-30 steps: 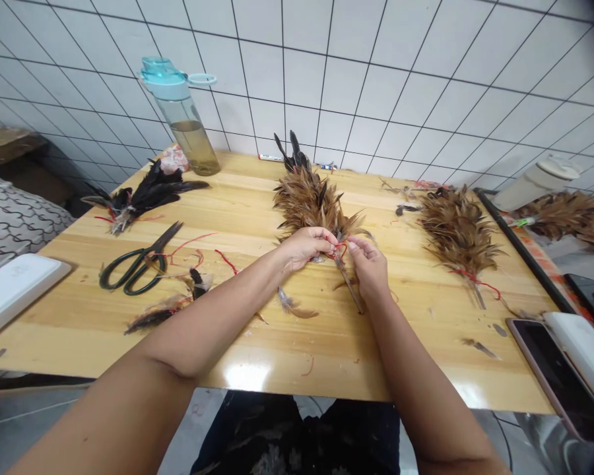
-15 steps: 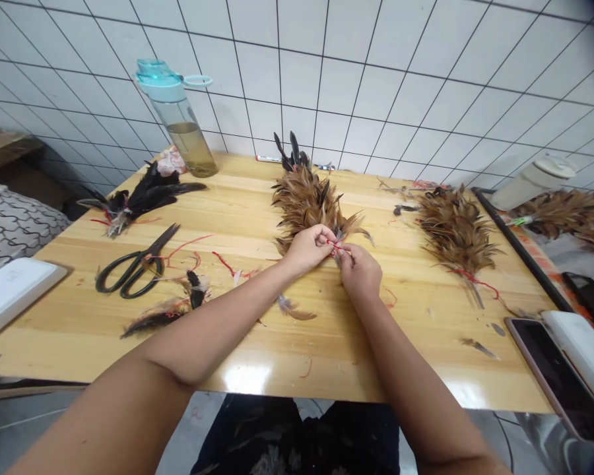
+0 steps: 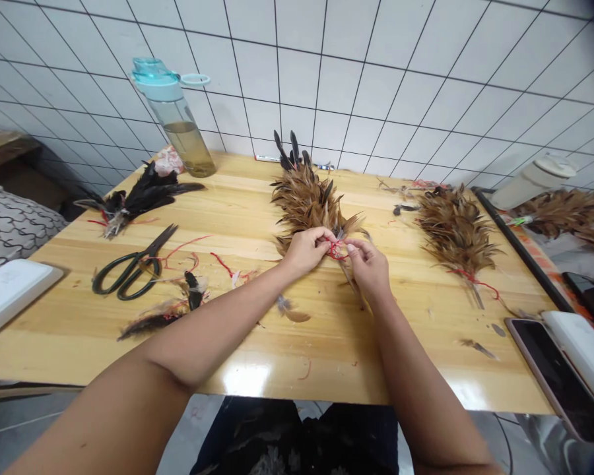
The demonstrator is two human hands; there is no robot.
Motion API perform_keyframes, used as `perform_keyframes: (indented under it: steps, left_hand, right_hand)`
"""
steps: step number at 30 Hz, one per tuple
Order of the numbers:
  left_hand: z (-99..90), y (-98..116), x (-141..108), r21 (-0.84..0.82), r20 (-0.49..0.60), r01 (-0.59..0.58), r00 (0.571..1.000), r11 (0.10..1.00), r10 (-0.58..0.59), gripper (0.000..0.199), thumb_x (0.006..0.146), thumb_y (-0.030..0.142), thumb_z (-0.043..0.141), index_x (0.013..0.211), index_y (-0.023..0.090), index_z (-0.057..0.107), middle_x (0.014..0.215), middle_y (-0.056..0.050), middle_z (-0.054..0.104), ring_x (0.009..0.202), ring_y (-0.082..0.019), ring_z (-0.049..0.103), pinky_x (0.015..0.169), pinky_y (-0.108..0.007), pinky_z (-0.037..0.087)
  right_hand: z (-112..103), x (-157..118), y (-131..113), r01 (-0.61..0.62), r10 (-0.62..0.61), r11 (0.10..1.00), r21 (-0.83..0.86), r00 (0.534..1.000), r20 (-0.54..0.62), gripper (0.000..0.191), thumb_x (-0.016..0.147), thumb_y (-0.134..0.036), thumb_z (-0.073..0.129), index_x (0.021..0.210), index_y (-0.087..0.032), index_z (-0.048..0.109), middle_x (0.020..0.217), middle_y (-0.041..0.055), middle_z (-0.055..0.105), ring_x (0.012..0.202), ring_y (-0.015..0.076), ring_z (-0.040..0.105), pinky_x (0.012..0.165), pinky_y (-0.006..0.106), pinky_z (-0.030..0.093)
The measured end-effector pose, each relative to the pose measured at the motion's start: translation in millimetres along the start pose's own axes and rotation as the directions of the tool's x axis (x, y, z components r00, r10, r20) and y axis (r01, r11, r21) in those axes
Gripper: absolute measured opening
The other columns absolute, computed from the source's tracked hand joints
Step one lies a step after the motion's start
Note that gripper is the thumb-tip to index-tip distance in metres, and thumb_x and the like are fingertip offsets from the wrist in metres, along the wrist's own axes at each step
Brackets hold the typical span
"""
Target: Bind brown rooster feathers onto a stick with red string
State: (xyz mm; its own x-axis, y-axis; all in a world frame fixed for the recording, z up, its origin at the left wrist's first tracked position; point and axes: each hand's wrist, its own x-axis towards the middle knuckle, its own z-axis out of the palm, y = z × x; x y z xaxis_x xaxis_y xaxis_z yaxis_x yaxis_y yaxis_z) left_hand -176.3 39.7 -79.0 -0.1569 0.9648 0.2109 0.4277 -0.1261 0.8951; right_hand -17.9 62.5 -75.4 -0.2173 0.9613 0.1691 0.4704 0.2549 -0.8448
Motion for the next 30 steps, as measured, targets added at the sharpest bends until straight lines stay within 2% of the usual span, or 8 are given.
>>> perform_keyframes:
  steps: [3,9,13,17,20,23,26,30]
  left_hand:
    - [0.2,0.4,0.6,0.009,0.000,-0.008,1.000,1.000,0.008,0.015,0.078,0.017,0.055,0.084,0.017,0.069,0.076,0.001,0.067,0.061,-0.009,0.050,0.062,-0.019,0.038]
    - [1.2,-4.2,0.5,-0.001,0.026,-0.032,0.999,0.999,0.032,0.015,0.077,0.018,0.055,0.084,0.017,0.069,0.070,0.002,0.064,0.060,-0.009,0.050,0.060,-0.020,0.036]
    - [0.5,-5.8,0.6,0.011,0.034,-0.020,0.999,1.000,0.020,0.016,0.077,0.019,0.057,0.085,0.017,0.070,0.064,0.002,0.062,0.057,-0.008,0.048,0.058,-0.020,0.035]
    - [1.8,-4.9,1.6,-0.050,0.040,-0.001,0.999,0.999,0.003,0.014,0.075,0.017,0.058,0.084,0.015,0.069,0.066,0.002,0.062,0.058,-0.008,0.050,0.057,-0.019,0.037]
    - [3.7,-3.9,2.2,-0.202,0.043,0.061,0.998,0.978,-0.054,0.012,0.071,0.014,0.061,0.083,0.015,0.062,0.066,0.002,0.062,0.058,-0.007,0.054,0.057,-0.018,0.041]
    - [3.9,-2.9,2.1,-0.378,0.099,0.163,0.986,0.911,-0.135,0.017,0.069,0.013,0.064,0.084,0.015,0.056,0.063,0.003,0.060,0.056,-0.008,0.056,0.052,-0.017,0.041]
    - [2.0,-1.1,1.5,-0.435,0.163,0.247,0.967,0.866,-0.194,0.015,0.070,0.014,0.066,0.082,0.014,0.056,0.064,0.001,0.062,0.058,-0.008,0.058,0.049,-0.015,0.041]
    - [0.2,1.9,0.4,-0.473,0.181,0.299,0.953,0.829,-0.241,0.012,0.073,0.018,0.066,0.083,0.012,0.062,0.068,-0.002,0.065,0.056,-0.007,0.056,0.046,-0.015,0.042]
  right_hand:
    - [-1.9,7.5,3.1,-0.037,0.038,0.999,0.015,0.999,-0.014,0.037,0.079,-0.043,0.054,0.098,-0.017,0.072,0.049,-0.0062,0.039,0.046,0.0105,0.035,0.048,0.024,0.030]
    - [11.9,16.6,14.0,0.008,0.003,0.991,-0.134,0.997,0.080,0.032,0.078,-0.042,0.056,0.094,-0.019,0.072,0.052,-0.0041,0.050,0.048,0.0124,0.043,0.051,0.025,0.032]
    - [15.2,17.2,13.9,0.099,-0.090,0.980,-0.170,0.994,0.060,0.027,0.083,-0.037,0.050,0.092,-0.022,0.071,0.076,0.0020,0.069,0.067,0.0161,0.058,0.065,0.027,0.042]
    - [12.0,13.6,6.7,0.138,-0.129,0.965,-0.223,0.990,0.054,0.025,0.086,-0.035,0.047,0.088,-0.022,0.069,0.085,0.0044,0.071,0.075,0.0184,0.061,0.068,0.029,0.043]
    - [11.2,11.5,3.1,0.109,-0.101,0.956,-0.274,0.994,0.042,0.024,0.086,-0.034,0.048,0.084,-0.022,0.068,0.084,0.0049,0.071,0.075,0.0192,0.060,0.068,0.030,0.042]
    - [13.2,10.9,4.2,0.110,-0.100,0.950,-0.293,0.994,0.048,0.023,0.086,-0.030,0.047,0.082,-0.021,0.067,0.085,0.0054,0.070,0.078,0.0195,0.060,0.069,0.030,0.042]
    - [15.9,10.8,7.4,0.135,-0.119,0.945,-0.297,0.990,0.072,0.023,0.086,-0.028,0.045,0.080,-0.021,0.066,0.085,0.0053,0.069,0.079,0.0194,0.059,0.071,0.030,0.041]
    - [17.8,10.4,9.2,0.144,-0.123,0.939,-0.313,0.989,0.087,0.025,0.087,-0.028,0.044,0.080,-0.020,0.066,0.085,0.0056,0.068,0.078,0.0193,0.058,0.071,0.030,0.041]
